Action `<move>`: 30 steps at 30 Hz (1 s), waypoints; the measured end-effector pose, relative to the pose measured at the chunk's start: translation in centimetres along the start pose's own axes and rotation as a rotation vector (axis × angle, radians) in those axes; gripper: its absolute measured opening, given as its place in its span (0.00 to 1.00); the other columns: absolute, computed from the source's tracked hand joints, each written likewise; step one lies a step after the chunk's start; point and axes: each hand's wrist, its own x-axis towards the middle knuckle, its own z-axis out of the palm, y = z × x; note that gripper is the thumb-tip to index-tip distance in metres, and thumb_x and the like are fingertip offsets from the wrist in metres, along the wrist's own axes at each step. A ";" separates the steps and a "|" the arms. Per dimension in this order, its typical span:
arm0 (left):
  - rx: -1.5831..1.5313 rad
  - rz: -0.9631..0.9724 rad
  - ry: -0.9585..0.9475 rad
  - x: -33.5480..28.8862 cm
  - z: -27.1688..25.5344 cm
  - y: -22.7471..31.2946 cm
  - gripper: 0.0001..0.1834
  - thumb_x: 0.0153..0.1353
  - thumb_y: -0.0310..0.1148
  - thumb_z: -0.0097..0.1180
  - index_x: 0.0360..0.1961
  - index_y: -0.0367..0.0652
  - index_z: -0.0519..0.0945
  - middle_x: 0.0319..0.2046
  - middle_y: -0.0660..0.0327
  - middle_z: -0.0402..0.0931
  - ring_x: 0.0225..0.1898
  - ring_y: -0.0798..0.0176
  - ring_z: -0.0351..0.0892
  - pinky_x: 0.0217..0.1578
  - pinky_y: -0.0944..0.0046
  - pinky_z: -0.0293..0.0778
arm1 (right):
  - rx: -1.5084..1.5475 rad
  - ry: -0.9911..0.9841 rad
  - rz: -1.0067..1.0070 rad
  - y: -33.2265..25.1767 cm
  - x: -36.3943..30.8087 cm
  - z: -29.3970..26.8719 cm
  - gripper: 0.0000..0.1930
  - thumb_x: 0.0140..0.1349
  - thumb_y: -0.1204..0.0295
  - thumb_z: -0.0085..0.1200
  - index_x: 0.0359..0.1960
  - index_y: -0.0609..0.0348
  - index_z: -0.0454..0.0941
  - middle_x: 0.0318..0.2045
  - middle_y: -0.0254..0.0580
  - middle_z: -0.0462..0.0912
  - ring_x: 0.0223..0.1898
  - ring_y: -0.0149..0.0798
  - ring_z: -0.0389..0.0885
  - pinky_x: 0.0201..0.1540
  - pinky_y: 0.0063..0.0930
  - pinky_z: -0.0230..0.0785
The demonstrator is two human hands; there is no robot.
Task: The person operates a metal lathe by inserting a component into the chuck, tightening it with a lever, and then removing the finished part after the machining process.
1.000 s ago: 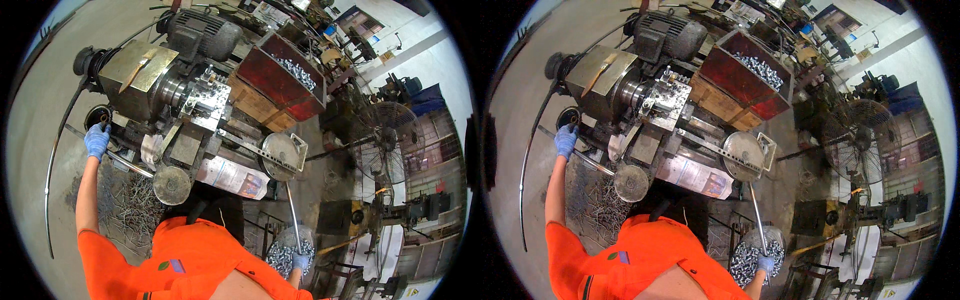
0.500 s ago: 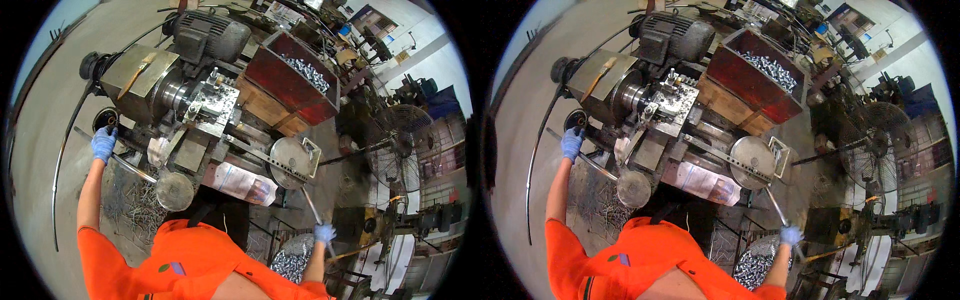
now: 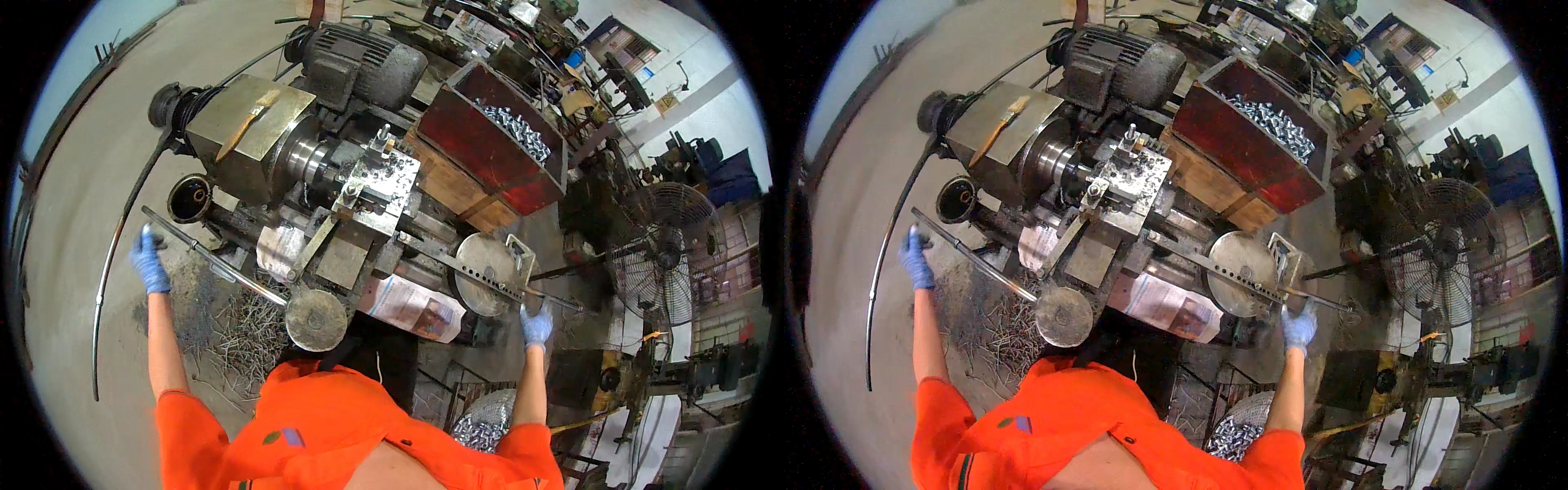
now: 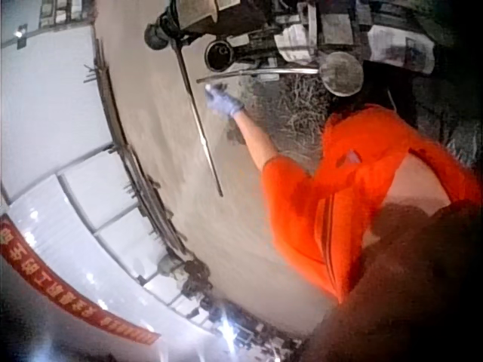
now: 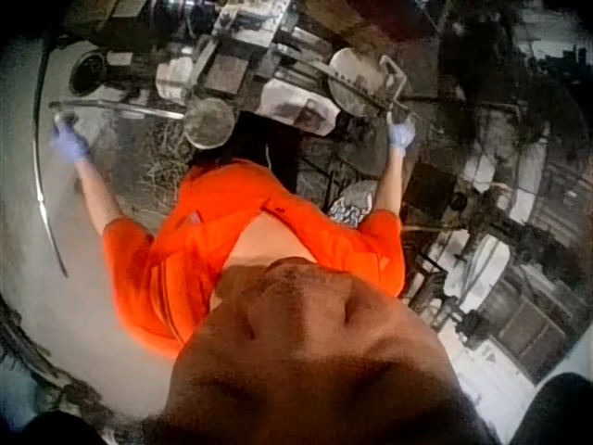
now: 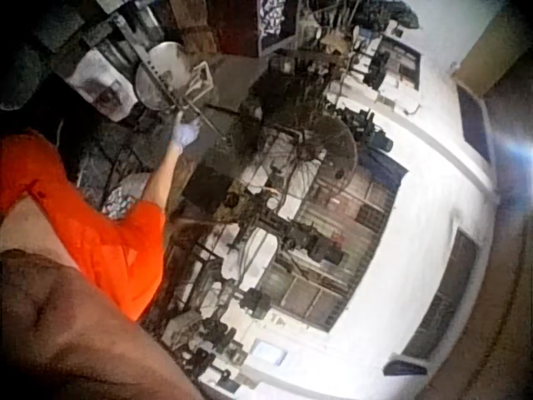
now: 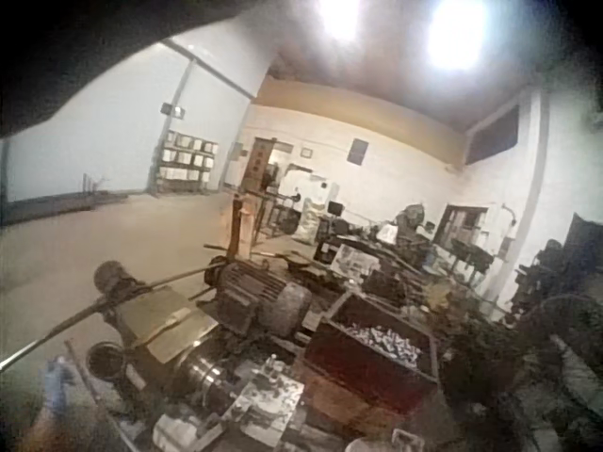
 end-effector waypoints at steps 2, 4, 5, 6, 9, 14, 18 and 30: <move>0.188 -0.158 -0.266 0.5 -2.1 -3.0 0.19 0.61 0.43 0.55 0.45 0.41 0.80 0.25 0.60 0.79 0.26 0.66 0.76 0.29 0.64 0.72 | 0.152 -0.043 0.006 1.2 -3.3 -0.1 0.35 0.47 0.51 0.63 0.52 0.65 0.73 0.49 0.57 0.77 0.52 0.50 0.75 0.55 0.36 0.65; 0.610 -0.003 -0.456 -0.7 -1.5 -6.0 0.19 0.59 0.45 0.55 0.44 0.42 0.81 0.29 0.55 0.80 0.31 0.59 0.79 0.34 0.58 0.73 | 0.233 -0.095 0.042 2.2 -6.7 -0.1 0.31 0.47 0.55 0.65 0.48 0.67 0.77 0.43 0.56 0.81 0.45 0.48 0.79 0.51 0.34 0.69; 0.989 0.163 -0.518 -1.4 -0.7 -7.2 0.20 0.58 0.46 0.54 0.44 0.43 0.81 0.32 0.53 0.81 0.35 0.54 0.80 0.37 0.54 0.74 | 0.320 -0.128 0.064 2.4 -7.8 0.0 0.28 0.47 0.57 0.66 0.45 0.67 0.78 0.41 0.55 0.82 0.43 0.46 0.80 0.49 0.33 0.70; 1.061 0.188 -0.619 -1.6 0.2 -8.0 0.20 0.57 0.47 0.55 0.43 0.44 0.81 0.35 0.52 0.81 0.38 0.52 0.80 0.39 0.53 0.73 | 0.392 -0.161 0.093 2.0 -8.5 0.1 0.25 0.47 0.59 0.67 0.42 0.67 0.79 0.38 0.54 0.82 0.40 0.43 0.81 0.47 0.31 0.71; 1.436 0.239 -0.964 -2.1 3.6 -9.3 0.20 0.55 0.49 0.53 0.41 0.45 0.81 0.40 0.52 0.80 0.44 0.49 0.78 0.45 0.52 0.72 | 0.516 -0.147 0.085 0.7 -10.3 -1.2 0.17 0.49 0.65 0.67 0.36 0.66 0.82 0.31 0.46 0.85 0.32 0.34 0.82 0.41 0.26 0.73; 1.367 0.444 -0.952 -5.0 6.6 -10.3 0.23 0.59 0.55 0.42 0.37 0.53 0.83 0.35 0.56 0.82 0.39 0.51 0.81 0.39 0.55 0.75 | 0.592 -0.122 -0.023 -3.9 -11.4 -5.2 0.13 0.50 0.68 0.66 0.33 0.65 0.82 0.28 0.43 0.85 0.30 0.30 0.82 0.38 0.24 0.74; 1.160 0.175 -0.525 -9.8 7.5 -12.4 0.21 0.56 0.55 0.49 0.35 0.51 0.84 0.34 0.55 0.82 0.36 0.49 0.81 0.37 0.54 0.75 | 0.615 -0.196 -0.095 -10.4 -11.9 -7.9 0.12 0.51 0.68 0.65 0.32 0.64 0.83 0.29 0.42 0.85 0.31 0.30 0.82 0.37 0.25 0.74; 1.255 0.244 -1.044 -4.0 3.0 -6.4 0.20 0.59 0.50 0.48 0.45 0.51 0.80 0.41 0.49 0.79 0.43 0.43 0.78 0.43 0.48 0.72 | 0.919 -0.474 -0.788 -34.8 -12.8 -11.8 0.11 0.55 0.67 0.62 0.28 0.65 0.82 0.19 0.38 0.81 0.26 0.24 0.76 0.31 0.22 0.70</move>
